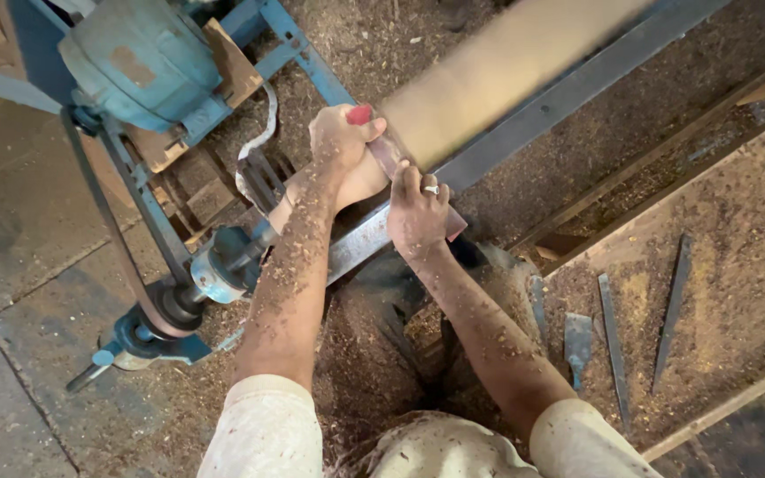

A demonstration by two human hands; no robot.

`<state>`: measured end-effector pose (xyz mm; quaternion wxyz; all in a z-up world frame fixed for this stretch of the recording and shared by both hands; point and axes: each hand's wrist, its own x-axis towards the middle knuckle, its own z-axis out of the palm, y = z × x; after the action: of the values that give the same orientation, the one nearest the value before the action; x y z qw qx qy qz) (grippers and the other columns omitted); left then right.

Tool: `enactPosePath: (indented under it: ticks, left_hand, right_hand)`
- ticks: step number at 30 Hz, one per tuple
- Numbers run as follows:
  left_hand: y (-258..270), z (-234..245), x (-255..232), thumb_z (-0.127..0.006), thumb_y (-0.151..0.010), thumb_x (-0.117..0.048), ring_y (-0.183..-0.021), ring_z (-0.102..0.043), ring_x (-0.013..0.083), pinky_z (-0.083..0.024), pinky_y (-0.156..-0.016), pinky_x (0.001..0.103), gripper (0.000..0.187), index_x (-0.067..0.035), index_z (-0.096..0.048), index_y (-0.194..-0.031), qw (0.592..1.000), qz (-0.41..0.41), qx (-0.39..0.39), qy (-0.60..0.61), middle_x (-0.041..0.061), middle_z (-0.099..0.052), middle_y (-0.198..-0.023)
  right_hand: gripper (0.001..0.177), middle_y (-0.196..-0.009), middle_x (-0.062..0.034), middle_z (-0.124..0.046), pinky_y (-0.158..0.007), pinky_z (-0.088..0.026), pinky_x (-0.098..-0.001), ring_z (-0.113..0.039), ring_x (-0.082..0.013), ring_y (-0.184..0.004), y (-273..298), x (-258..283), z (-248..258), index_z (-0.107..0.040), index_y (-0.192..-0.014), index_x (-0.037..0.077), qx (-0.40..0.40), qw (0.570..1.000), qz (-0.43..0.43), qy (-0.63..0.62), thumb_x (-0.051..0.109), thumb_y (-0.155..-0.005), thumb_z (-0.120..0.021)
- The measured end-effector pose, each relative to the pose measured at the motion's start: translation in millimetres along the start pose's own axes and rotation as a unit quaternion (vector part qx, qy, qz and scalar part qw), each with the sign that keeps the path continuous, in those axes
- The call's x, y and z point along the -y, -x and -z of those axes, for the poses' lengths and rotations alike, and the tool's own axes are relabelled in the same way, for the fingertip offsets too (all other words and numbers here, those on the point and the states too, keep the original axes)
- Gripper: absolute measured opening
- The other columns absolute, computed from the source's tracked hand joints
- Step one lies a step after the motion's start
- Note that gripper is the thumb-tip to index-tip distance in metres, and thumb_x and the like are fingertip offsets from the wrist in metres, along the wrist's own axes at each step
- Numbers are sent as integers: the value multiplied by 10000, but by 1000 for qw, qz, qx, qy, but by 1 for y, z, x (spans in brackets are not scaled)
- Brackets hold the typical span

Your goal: The person uses a chisel to shape a rotating wooden piece on a lathe, creating grooves and contours. They then switch to a sanding block to smooth the surface of the wood while it continues to spin.

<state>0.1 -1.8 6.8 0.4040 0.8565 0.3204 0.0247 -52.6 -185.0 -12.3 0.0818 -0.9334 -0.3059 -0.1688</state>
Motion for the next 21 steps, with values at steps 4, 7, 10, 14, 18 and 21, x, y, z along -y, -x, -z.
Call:
enactPosePath:
  ticks: [4, 7, 10, 14, 18, 21]
  left_hand:
    - [10, 3, -9, -874, -723, -397, -808, -741, 299, -552, -750, 433, 340, -103, -779, -867, 1000, -2, -13, -14, 136, -757, -824]
    - [17, 6, -15, -855, -737, -391, -819, -745, 309, -564, -753, 435, 325, -104, -769, -862, 1000, -1, -19, -24, 133, -754, -834]
    - [24, 6, -19, -861, -744, -392, -845, -730, 341, -562, -755, 451, 338, -90, -756, -854, 996, -37, -47, -60, 145, -746, -849]
    - [31, 7, -23, -882, -752, -420, -852, -708, 371, -550, -751, 479, 377, -74, -741, -805, 989, -18, -66, -127, 160, -729, -851]
    - [39, 9, -22, -873, -718, -350, -977, -694, 345, -536, -852, 455, 321, -92, -741, -857, 987, 30, -80, -133, 136, -739, -988]
    - [48, 9, -25, -860, -715, -304, -1127, -616, 376, -483, -942, 495, 382, -76, -729, -991, 977, -56, -130, -158, 153, -678, -1185]
  right_hand:
    - [474, -1018, -91, -609, -755, -475, -441, -608, -289, -913, 3, -1, -3, -638, -1271, -44, -12, 1000, 2, -19, 179, -852, -623]
    - [476, -1020, -84, -604, -765, -478, -443, -612, -287, -926, 4, -3, -7, -636, -1263, -34, -4, 1000, 6, -24, 180, -837, -625]
    - [488, -1043, -75, -600, -781, -480, -441, -613, -281, -937, 5, -4, -8, -637, -1272, -35, -12, 999, 17, -34, 176, -832, -626]
    - [476, -1058, -76, -600, -775, -476, -442, -612, -279, -932, 6, -9, -7, -642, -1269, -26, -2, 998, 41, -56, 169, -835, -636]
    - [482, -1070, -67, -606, -795, -482, -458, -614, -281, -943, 7, -13, -2, -640, -1247, 6, -4, 995, 60, -82, 182, -798, -649]
    - [384, -1030, -55, -607, -774, -492, -463, -641, -294, -952, 3, -18, 5, -650, -1176, 50, -24, 992, 77, -97, 163, -809, -656]
